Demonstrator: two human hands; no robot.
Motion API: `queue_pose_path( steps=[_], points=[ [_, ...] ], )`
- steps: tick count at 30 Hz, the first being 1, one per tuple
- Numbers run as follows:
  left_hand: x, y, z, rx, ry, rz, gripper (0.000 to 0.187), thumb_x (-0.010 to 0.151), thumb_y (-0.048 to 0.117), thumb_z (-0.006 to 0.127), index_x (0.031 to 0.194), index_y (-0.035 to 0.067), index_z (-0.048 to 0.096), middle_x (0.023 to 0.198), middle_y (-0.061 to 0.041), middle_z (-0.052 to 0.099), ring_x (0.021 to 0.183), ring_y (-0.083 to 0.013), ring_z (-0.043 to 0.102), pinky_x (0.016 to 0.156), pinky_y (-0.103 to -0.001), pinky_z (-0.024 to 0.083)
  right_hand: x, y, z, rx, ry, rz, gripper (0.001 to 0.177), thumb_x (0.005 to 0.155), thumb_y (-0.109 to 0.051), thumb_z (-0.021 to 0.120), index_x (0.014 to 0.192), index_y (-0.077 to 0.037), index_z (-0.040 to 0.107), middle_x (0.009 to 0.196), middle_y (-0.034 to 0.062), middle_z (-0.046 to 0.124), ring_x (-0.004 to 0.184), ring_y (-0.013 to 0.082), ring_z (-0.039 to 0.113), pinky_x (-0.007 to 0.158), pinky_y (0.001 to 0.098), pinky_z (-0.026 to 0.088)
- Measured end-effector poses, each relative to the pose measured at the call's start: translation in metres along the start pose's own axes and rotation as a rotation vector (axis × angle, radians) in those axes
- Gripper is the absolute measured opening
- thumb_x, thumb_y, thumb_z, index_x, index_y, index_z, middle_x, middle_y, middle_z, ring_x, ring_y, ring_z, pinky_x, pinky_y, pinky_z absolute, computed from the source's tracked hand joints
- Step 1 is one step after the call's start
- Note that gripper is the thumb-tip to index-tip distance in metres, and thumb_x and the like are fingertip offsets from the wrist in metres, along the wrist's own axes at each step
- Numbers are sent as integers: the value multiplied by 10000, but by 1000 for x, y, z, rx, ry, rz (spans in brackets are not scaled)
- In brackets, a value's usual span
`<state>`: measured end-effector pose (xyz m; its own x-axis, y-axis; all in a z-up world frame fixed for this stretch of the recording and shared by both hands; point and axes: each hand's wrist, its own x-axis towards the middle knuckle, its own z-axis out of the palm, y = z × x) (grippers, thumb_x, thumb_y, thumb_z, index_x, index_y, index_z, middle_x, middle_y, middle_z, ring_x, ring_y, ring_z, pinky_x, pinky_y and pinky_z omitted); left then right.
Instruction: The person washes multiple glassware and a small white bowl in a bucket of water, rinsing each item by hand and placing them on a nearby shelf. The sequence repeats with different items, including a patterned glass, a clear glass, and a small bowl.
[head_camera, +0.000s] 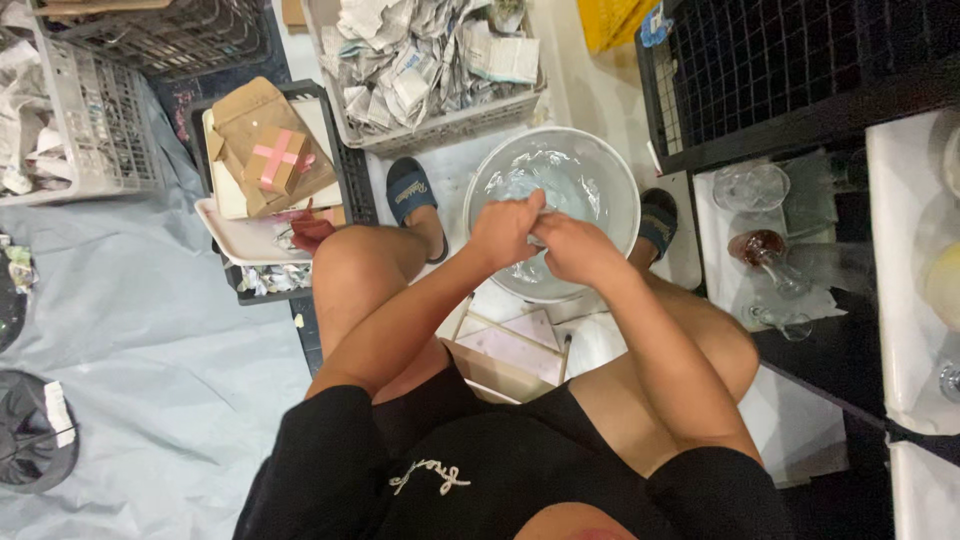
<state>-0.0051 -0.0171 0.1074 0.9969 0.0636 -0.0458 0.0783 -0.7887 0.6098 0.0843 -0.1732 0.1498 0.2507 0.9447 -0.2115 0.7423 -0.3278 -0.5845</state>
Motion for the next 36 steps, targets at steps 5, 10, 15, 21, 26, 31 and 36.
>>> queue_pose_path(
  steps=[5, 10, 15, 21, 26, 31, 36],
  points=[
    [3, -12, 20, 25, 29, 17, 591, 637, 249, 846, 1059, 61, 478, 754, -164, 696, 695, -401, 691, 627, -503, 544, 13, 13, 31, -5, -182, 164, 347, 739, 7, 628, 1083, 7, 670, 1234, 190, 662, 1187, 367, 606, 959, 456, 527],
    [9, -18, 28, 77, 6, 65, 611, 630, 228, 848, 1089, 56, 482, 733, -162, 690, 697, -391, 692, 621, -502, 542, 17, 22, 37, 107, -90, 21, 338, 708, -6, 672, 1042, 42, 658, 1168, 231, 650, 1128, 416, 597, 937, 482, 519],
    [7, -21, 18, -20, -39, 155, 723, 600, 216, 888, 1170, 32, 483, 791, -182, 700, 743, -423, 684, 617, -515, 531, 11, 21, 41, -99, -132, 143, 318, 828, -1, 604, 1137, -50, 657, 1260, 165, 646, 1109, 364, 647, 855, 479, 558],
    [9, -24, 17, -58, -111, 176, 673, 514, 146, 856, 1094, 89, 518, 843, -164, 724, 795, -418, 697, 624, -517, 530, 11, 32, 67, 22, -137, 209, 331, 804, 28, 571, 1123, -8, 648, 1265, 203, 626, 1128, 377, 636, 856, 477, 553],
    [10, -22, 29, 44, -124, 88, 551, 670, 131, 812, 1118, 74, 498, 825, -165, 707, 806, -413, 698, 663, -514, 537, 23, 44, 82, 208, -118, 99, 355, 745, -29, 633, 1084, 70, 674, 1254, 308, 586, 1150, 444, 587, 985, 496, 489],
    [10, -26, 32, 31, -80, 99, 641, 607, 121, 814, 1148, 59, 476, 830, -174, 701, 780, -424, 688, 640, -520, 530, 21, 37, 70, 130, -256, 250, 274, 825, -111, 661, 1039, 57, 695, 1288, 263, 597, 1134, 394, 625, 988, 472, 511],
    [11, -30, 31, -36, -35, 194, 531, 698, 86, 781, 1142, 116, 493, 895, -126, 731, 834, -395, 702, 671, -503, 534, 14, 27, 64, -132, -199, 226, 387, 800, -22, 612, 1185, -40, 653, 1311, 175, 624, 1130, 350, 645, 868, 487, 554]
  ],
)
